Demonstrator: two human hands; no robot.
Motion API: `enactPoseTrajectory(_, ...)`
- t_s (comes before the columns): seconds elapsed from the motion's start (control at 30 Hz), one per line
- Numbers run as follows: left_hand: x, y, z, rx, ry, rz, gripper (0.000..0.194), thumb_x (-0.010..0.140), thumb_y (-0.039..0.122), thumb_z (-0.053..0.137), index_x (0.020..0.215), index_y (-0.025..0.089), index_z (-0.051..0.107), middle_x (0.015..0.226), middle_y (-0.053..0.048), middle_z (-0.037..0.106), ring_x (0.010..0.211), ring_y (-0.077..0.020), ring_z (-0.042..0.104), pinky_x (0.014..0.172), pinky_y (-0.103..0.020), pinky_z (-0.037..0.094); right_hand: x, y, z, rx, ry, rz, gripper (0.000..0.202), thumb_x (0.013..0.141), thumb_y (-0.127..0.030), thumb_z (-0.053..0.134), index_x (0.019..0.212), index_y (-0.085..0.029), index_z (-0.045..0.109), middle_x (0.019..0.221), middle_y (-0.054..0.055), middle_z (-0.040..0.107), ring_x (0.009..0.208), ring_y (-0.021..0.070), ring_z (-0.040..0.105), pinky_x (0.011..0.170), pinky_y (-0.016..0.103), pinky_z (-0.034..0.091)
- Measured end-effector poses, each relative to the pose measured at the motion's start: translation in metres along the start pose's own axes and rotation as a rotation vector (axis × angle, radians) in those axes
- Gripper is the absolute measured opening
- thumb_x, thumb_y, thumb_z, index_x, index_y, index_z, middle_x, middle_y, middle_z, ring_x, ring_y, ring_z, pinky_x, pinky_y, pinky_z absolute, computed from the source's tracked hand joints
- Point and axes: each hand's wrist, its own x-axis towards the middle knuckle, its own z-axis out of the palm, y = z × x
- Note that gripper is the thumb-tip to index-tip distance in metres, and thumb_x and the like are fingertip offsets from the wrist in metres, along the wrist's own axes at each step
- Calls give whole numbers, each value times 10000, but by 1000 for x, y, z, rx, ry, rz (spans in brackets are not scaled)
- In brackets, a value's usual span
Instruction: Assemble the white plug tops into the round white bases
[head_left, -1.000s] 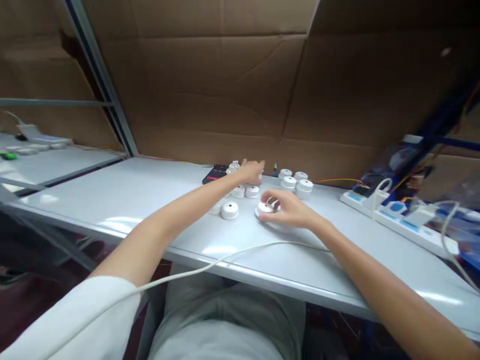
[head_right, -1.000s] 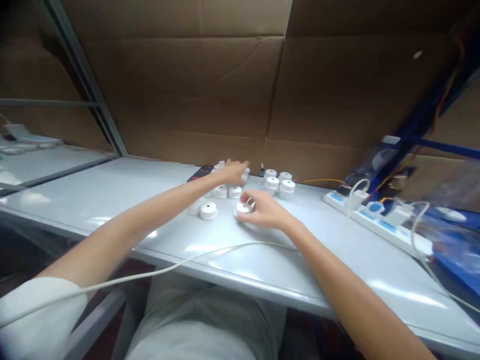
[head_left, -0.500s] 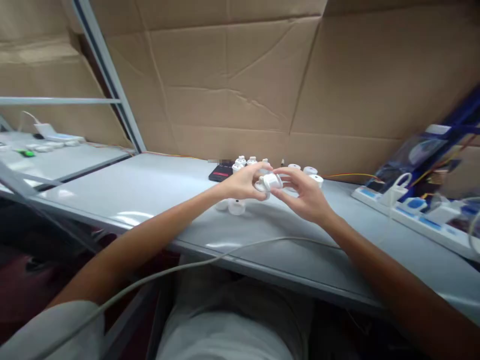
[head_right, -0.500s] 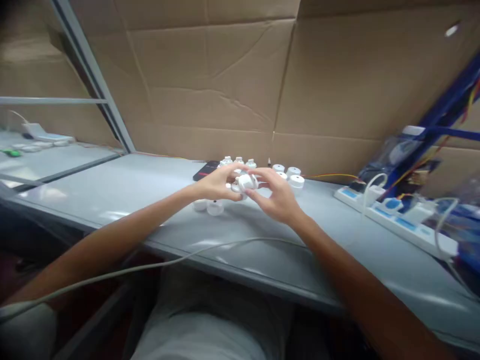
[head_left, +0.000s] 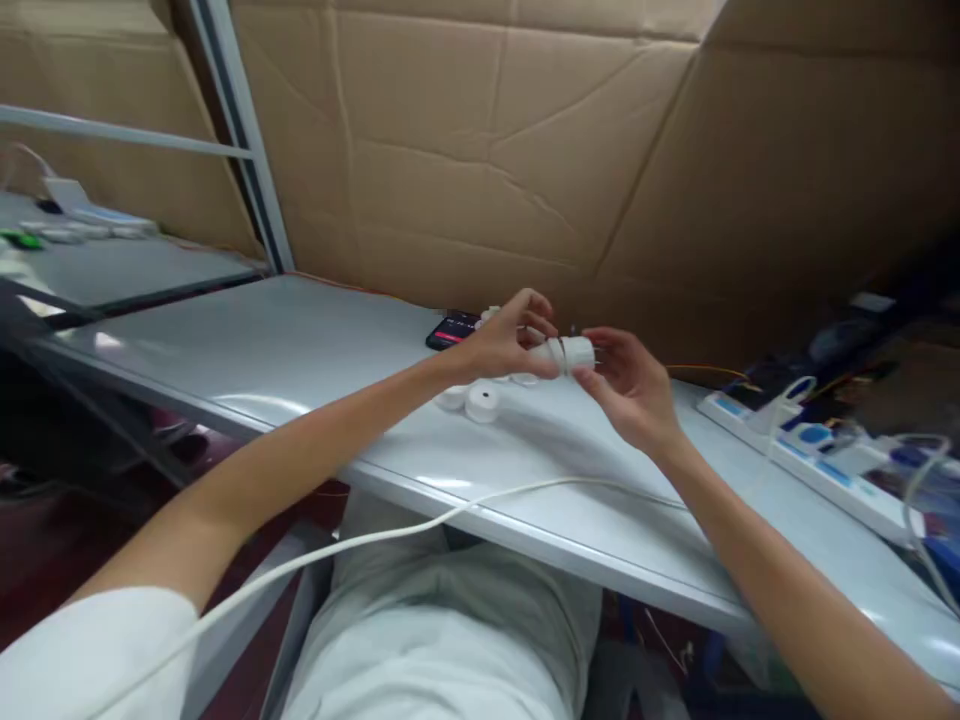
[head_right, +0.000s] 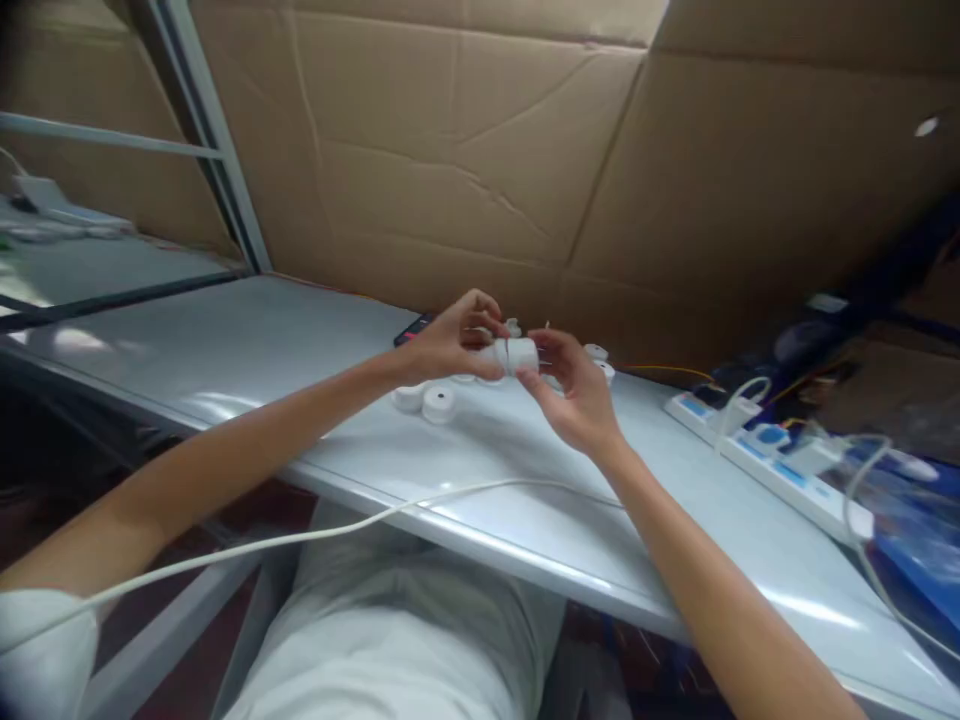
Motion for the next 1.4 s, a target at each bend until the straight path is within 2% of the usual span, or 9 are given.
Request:
enactPoseTrajectory(0.1,1,6,-1,-135,6,-49,467,615,245,940,970,162,648,983,-39,720,830,-127,677,711,-246,521,0,0,0,95,46,17,419,876,-481,855,1193,-311,640,1228,63,738,1103,256,772,920,405,680)
enactPoseTrajectory(0.3,4,4,-4,-335,-58,-121,478,659,334,971,1051,151,767,980,-65,773,887,-187,743,842,-385,619,-3,-7,2,109,63,-21,411,875,-369,864,1198,-318,615,1288,61,703,1247,283,728,1003,455,668)
enactPoseTrajectory(0.5,5,2,-6,-315,-56,-116,475,660,352,989,1051,147,814,1002,-91,797,893,-195,756,848,-391,639,-5,-4,3,64,80,-96,491,877,-288,853,1307,-335,621,1331,59,693,1246,273,731,1012,458,671)
enactPoseTrajectory(0.67,5,5,-6,-328,-65,-122,431,673,368,983,1013,151,831,1020,-75,794,913,-189,756,844,-376,652,-5,-6,2,-27,72,-144,393,907,-303,825,1272,-308,679,1325,86,696,1258,288,716,992,461,677)
enactPoseTrajectory(0.8,4,3,-4,-294,-41,-149,342,752,430,931,861,129,811,881,-48,754,819,-155,733,801,-346,655,-4,-10,-1,-185,78,-274,334,909,-279,824,1219,-324,707,1284,84,733,1234,303,723,952,479,686)
enactPoseTrajectory(0.9,4,3,-2,-276,-36,-207,343,830,457,875,857,124,798,783,-37,722,744,-138,715,764,-318,648,-4,-11,-2,-286,66,-351,317,930,-236,795,1214,-346,708,1276,68,751,1201,296,738,969,507,674)
enactPoseTrajectory(1.13,2,11,2,-327,-24,-265,341,878,424,855,879,95,767,820,-78,748,756,-146,723,736,-282,628,-5,-8,-2,-245,79,-359,334,933,-242,790,1239,-316,677,1293,88,738,1220,284,732,864,429,697)
enactPoseTrajectory(1.27,3,11,0,-415,-21,-311,313,921,414,805,934,104,760,844,-75,758,716,-132,712,681,-252,602,-3,-14,-6,-356,69,-431,229,963,-301,755,1184,-312,696,1287,90,762,1192,300,752,963,492,667)
enactPoseTrajectory(1.4,3,11,-1,-420,-49,-319,355,872,439,856,911,99,762,792,-70,748,678,-139,691,688,-276,597,-2,-23,-8,-385,42,-387,203,960,-331,755,1159,-348,720,1292,82,771,1206,324,747,1080,549,607)
